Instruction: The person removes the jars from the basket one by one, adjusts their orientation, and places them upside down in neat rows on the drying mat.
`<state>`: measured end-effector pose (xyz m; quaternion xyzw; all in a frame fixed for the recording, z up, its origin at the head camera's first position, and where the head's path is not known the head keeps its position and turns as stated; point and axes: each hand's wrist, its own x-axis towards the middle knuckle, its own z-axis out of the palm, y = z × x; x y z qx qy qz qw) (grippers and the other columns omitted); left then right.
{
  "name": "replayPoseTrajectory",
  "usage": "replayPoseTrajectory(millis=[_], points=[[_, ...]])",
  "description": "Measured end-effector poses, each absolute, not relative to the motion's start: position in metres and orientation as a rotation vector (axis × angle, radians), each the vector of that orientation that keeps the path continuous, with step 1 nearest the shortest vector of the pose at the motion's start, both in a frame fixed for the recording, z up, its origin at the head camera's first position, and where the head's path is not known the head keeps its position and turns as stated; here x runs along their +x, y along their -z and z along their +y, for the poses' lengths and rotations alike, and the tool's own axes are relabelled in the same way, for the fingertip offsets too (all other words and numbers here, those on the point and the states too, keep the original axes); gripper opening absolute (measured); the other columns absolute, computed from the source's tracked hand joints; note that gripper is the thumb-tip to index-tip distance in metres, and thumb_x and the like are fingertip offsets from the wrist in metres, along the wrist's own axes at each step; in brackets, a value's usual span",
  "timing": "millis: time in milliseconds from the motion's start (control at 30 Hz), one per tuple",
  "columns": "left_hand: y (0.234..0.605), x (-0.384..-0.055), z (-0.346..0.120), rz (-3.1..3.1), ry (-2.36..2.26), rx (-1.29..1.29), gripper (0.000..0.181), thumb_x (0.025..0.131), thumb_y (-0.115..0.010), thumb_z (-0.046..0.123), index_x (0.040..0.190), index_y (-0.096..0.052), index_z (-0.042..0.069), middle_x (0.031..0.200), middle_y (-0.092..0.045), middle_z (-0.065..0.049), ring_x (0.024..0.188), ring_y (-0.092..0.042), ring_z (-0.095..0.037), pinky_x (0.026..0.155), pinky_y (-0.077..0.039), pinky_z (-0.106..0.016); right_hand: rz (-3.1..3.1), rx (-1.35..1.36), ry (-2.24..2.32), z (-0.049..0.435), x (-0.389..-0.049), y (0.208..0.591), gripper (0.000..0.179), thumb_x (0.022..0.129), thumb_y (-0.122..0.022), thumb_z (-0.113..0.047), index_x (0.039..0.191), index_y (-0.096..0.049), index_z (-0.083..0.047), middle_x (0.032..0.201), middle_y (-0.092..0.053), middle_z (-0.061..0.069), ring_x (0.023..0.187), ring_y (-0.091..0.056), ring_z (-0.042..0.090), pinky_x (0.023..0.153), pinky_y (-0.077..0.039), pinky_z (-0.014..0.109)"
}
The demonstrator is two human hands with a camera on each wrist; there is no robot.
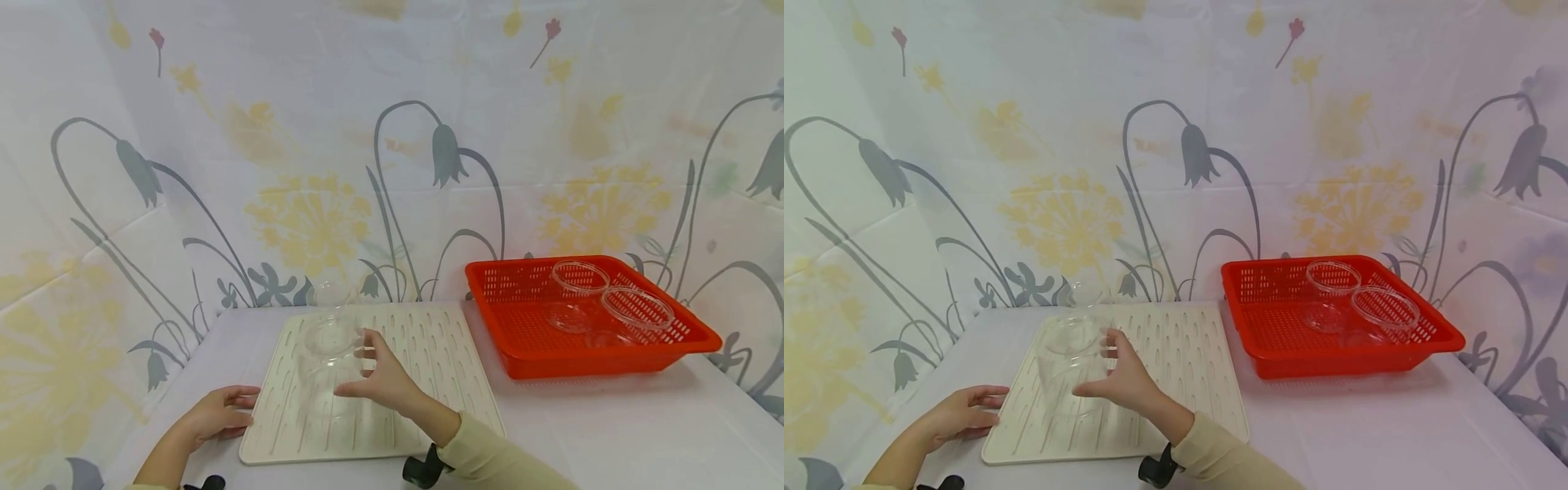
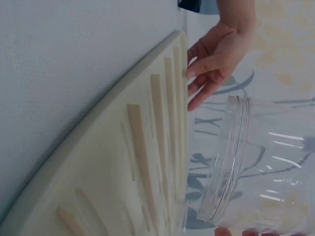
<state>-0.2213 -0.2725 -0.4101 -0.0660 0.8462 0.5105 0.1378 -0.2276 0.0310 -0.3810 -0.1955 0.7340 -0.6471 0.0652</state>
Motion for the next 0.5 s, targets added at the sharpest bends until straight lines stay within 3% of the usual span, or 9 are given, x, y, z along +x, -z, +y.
replayPoseTrajectory(millis=[500], points=[[0.411, -0.220, -0.274, 2.423, -1.507, -0.163, 0.058, 0.077, -0.067, -0.008, 0.128, -0.042, -0.014, 0.106, -0.057, -0.015, 0.079, -0.061, -0.019, 0.068, -0.054, -0.034, 2.295, -0.583, 1.863, 0.006, -0.237, 0.400, 0.089, 0.067, -0.084, -0.010, 0.139, -0.031, -0.005, 0.134, -0.037, 0.012, 0.122, -0.041, 0.030, 0.095, -0.042, 0.043]])
